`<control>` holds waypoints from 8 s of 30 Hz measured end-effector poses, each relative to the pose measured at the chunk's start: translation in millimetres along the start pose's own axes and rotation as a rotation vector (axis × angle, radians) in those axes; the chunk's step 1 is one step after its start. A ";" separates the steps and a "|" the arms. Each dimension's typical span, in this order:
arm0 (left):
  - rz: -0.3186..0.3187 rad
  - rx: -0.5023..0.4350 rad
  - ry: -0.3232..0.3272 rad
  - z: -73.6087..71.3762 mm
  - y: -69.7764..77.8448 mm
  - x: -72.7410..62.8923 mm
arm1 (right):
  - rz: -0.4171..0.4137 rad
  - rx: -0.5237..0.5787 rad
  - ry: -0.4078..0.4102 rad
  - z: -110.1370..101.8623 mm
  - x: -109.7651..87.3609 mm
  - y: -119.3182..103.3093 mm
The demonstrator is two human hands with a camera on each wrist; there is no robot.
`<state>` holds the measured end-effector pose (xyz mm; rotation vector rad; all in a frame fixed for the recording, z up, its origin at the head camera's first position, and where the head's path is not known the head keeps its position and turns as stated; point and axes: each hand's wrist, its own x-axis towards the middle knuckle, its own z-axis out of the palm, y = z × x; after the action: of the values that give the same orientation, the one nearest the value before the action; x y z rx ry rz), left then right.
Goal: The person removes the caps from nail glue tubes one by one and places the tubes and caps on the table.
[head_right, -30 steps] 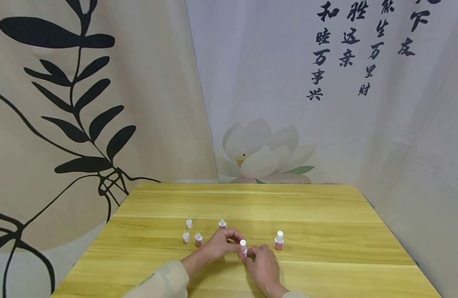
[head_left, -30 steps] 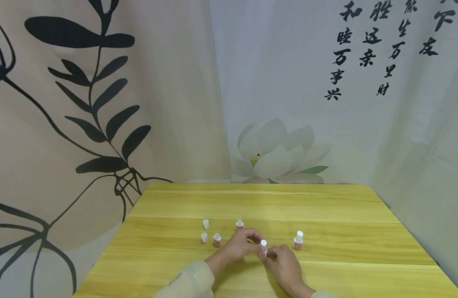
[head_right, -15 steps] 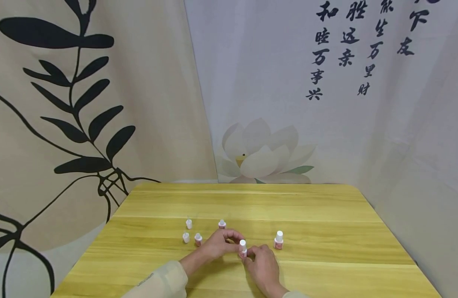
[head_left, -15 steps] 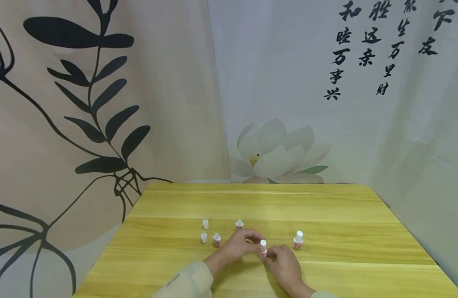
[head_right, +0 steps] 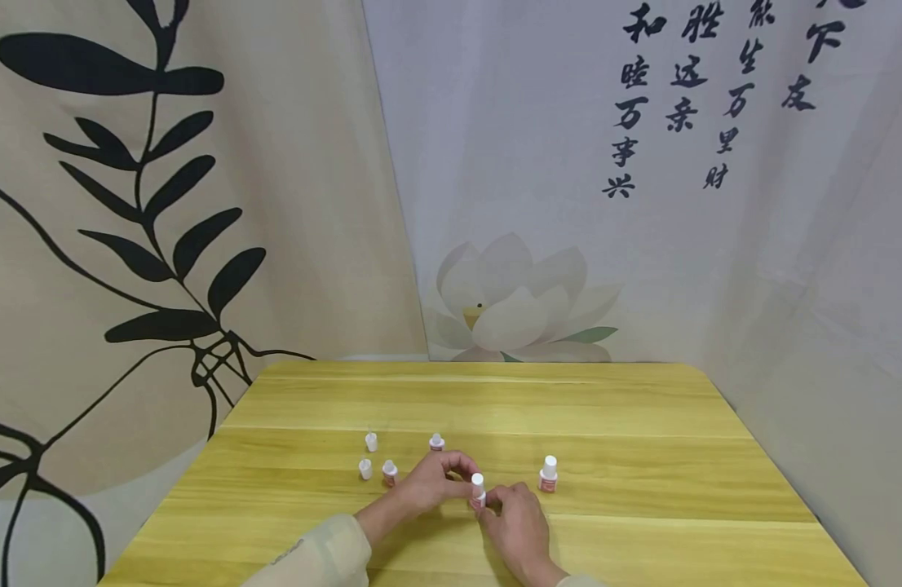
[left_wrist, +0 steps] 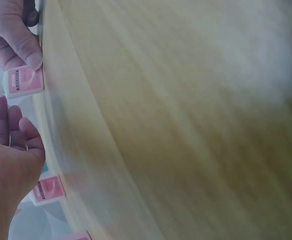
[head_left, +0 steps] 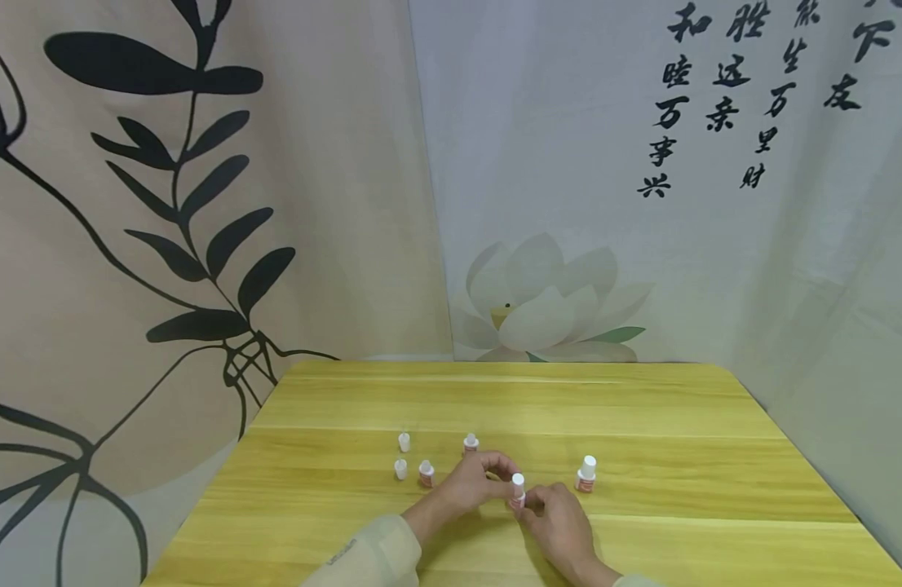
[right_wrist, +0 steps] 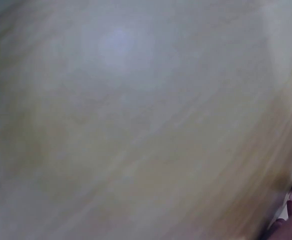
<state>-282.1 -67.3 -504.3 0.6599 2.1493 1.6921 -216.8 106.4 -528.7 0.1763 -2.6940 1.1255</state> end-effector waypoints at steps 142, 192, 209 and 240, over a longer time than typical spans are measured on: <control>0.054 0.005 -0.001 -0.5 -0.8 -0.4 | 0.019 -0.007 -0.021 0.2 0.4 0.8; 0.051 -0.045 -0.035 -0.6 -2.0 -1.1 | 0.023 -0.005 -0.042 -0.6 0.0 1.1; -0.005 -0.001 -0.020 -1.6 3.1 -3.1 | 0.051 -0.008 -0.068 -2.7 1.0 -1.4; 0.024 -0.041 -0.042 -2.5 -2.4 -0.7 | 0.052 -0.011 -0.058 0.0 1.0 1.0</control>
<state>-283.2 -70.2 -506.1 0.7058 2.0805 1.7148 -218.0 107.1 -529.2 0.1407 -2.7706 1.1369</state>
